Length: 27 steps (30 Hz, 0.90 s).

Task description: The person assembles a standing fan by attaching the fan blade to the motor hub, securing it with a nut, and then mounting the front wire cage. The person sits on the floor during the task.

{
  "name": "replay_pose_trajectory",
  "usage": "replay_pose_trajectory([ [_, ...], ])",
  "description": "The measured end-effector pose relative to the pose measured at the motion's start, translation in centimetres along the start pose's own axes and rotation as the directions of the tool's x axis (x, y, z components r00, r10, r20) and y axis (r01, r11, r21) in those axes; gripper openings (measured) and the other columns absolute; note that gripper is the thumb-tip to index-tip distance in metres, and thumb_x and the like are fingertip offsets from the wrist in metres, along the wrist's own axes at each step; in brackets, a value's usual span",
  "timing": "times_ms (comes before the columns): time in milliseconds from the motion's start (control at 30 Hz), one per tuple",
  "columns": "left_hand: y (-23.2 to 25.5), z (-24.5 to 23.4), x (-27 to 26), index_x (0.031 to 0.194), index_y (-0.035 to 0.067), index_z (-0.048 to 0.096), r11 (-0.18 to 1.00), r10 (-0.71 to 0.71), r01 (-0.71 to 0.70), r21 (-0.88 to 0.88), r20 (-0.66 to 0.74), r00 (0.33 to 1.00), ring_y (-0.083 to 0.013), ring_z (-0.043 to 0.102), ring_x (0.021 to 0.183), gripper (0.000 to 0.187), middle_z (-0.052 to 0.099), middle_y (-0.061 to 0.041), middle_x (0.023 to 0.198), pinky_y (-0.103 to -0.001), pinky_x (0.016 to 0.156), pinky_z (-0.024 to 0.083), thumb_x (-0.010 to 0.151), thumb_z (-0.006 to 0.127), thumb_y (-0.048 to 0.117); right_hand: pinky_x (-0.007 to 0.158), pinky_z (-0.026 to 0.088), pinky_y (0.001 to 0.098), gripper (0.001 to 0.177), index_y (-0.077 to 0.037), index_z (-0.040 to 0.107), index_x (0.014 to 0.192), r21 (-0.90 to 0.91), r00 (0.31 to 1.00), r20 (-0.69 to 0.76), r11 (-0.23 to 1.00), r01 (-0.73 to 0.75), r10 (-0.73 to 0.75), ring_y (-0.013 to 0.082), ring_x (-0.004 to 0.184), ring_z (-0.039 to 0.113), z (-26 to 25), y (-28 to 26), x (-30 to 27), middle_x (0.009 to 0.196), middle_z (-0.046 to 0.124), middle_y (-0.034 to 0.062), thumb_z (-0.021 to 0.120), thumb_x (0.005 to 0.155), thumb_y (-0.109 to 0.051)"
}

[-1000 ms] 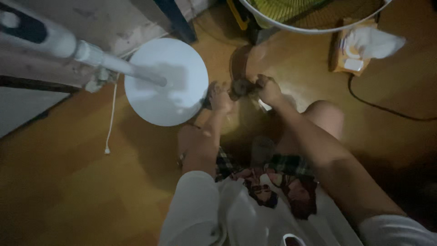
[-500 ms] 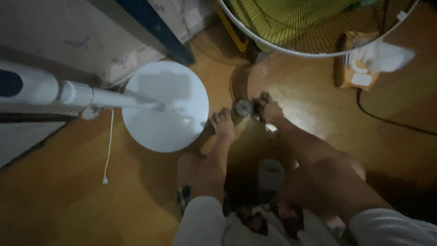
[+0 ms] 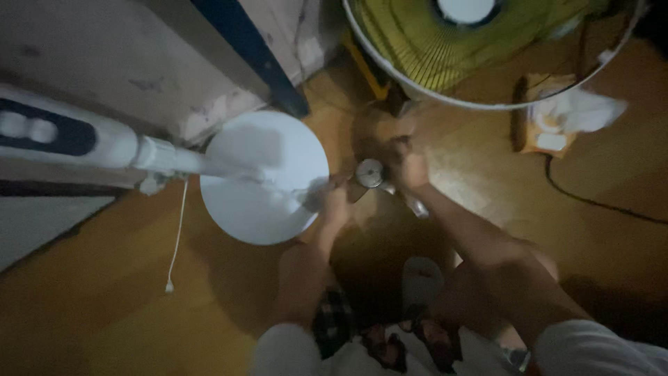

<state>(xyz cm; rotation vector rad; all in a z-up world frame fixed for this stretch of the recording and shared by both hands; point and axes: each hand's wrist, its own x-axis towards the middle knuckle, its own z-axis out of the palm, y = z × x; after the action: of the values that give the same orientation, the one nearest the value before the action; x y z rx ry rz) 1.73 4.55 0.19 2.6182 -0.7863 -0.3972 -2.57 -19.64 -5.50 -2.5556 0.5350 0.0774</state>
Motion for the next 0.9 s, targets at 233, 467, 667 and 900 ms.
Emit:
replay_pose_trajectory([
  [233,-3.3,-6.8,-4.6,0.127,0.008,0.067,0.998,-0.051,0.056,0.036,-0.149,0.988,-0.0360,0.064,0.098,0.068,0.069,-0.020,0.102,-0.054,0.094,0.046,0.068,0.088,0.033,0.092,0.052,0.0464,0.026,-0.005,0.070,0.108,-0.056,0.427,-0.745,0.686,0.725,-0.512,0.0317,0.112,0.067,-21.1,-9.5,-1.4,0.118,0.072,0.0148,0.066,0.083,0.003],
  [467,-2.7,-13.8,-11.5,0.134,0.013,0.065,0.983,-0.151,0.168,0.067,-0.211,0.966,-0.0395,0.058,0.107,0.075,0.064,-0.019,0.114,-0.053,0.097,0.043,0.063,0.089,0.025,0.077,0.053,0.0528,0.037,0.000,0.073,0.107,0.029,0.880,-0.459,0.987,0.155,-0.125,0.0460,0.090,0.067,-26.5,-2.7,14.1,0.097,0.069,0.0305,0.081,0.095,-0.033],
  [667,5.0,-21.1,-15.7,0.131,0.009,0.065,0.993,-0.121,0.110,-0.050,-0.426,0.897,-0.0382,0.057,0.114,0.076,0.064,-0.018,0.119,-0.049,0.100,0.045,0.060,0.091,0.019,0.089,0.059,0.0499,0.035,-0.002,0.076,0.114,-0.054,0.992,-0.122,0.998,-0.021,0.014,0.0399,0.101,0.074,-25.4,-1.2,15.2,0.109,0.076,0.0238,0.075,0.083,-0.017],
  [900,15.7,-29.8,-20.0,0.135,0.007,0.066,0.932,0.106,-0.252,-0.260,-0.469,0.877,-0.0356,0.056,0.128,0.075,0.063,-0.017,0.133,-0.043,0.107,0.045,0.068,0.093,0.027,0.083,0.055,0.0350,0.028,0.002,0.071,0.126,0.634,0.808,-0.579,0.562,0.531,-0.110,0.0203,0.097,0.067,-32.8,-10.4,6.7,0.112,0.073,0.0132,0.076,0.101,-0.011],
])
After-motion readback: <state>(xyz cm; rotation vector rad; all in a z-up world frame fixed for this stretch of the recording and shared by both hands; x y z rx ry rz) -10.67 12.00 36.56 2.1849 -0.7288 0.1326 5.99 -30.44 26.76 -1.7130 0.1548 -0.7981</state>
